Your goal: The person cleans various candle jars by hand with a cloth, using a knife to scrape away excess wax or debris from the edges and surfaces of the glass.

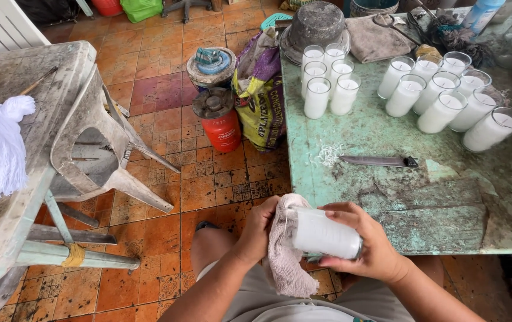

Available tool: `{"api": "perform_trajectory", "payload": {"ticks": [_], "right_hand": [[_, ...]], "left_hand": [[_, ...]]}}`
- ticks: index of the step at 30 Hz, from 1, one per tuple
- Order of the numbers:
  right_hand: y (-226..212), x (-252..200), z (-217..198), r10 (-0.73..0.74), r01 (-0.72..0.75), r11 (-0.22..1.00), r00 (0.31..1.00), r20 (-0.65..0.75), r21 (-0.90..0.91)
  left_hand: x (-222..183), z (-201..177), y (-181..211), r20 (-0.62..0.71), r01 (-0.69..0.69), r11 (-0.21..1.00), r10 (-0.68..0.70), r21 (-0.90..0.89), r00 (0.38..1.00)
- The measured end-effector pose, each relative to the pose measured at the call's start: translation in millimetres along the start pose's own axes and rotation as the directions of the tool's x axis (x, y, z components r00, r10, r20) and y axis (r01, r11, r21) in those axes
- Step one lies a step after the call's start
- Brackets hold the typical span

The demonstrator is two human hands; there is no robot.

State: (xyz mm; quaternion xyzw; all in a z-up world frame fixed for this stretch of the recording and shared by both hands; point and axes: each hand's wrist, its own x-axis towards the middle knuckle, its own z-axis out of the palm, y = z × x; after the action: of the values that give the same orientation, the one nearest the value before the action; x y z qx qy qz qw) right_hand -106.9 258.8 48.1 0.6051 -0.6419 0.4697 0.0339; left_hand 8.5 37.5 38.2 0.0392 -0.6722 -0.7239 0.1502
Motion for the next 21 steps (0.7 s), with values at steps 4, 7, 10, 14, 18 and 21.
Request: {"api": "perform_trajectory", "payload": {"ticks": [4,7,10,14,18,21], "right_hand": [[7.1,-8.7,8.4,0.468,-0.509,0.369,0.825,0.317,0.778],[3.4,-0.7,14.1,0.591,-0.632,-0.248,0.502,0.632,0.734],[1.0,1.2,13.9,0.712,-0.637,-0.040,0.522,0.469,0.770],[12.6,13.1,1.7,-0.051,0.067,0.983,0.994,-0.099,0.172],[7.9,17.8,-13.6,-0.383,0.377,0.907,0.924,0.009,-0.188],[-0.3,12.2,-2.6,-0.048,0.066,0.939,0.997,-0.062,0.338]], "left_hand": [[9.8,-22.4,10.5,0.169,-0.401,0.721,0.374,0.565,0.912],[11.9,-22.8,35.8,0.470,-0.709,0.295,0.579,0.640,0.666],[14.2,-25.3,13.2,0.463,-0.737,0.272,0.632,0.618,0.622],[2.3,4.8,-9.0,-0.015,-0.254,0.962,0.254,-0.102,0.967],[0.7,6.4,16.4,0.051,-0.155,0.967,0.168,-0.203,0.984],[3.8,-12.1,27.1,0.013,-0.212,0.957,0.214,0.199,0.977]]}}
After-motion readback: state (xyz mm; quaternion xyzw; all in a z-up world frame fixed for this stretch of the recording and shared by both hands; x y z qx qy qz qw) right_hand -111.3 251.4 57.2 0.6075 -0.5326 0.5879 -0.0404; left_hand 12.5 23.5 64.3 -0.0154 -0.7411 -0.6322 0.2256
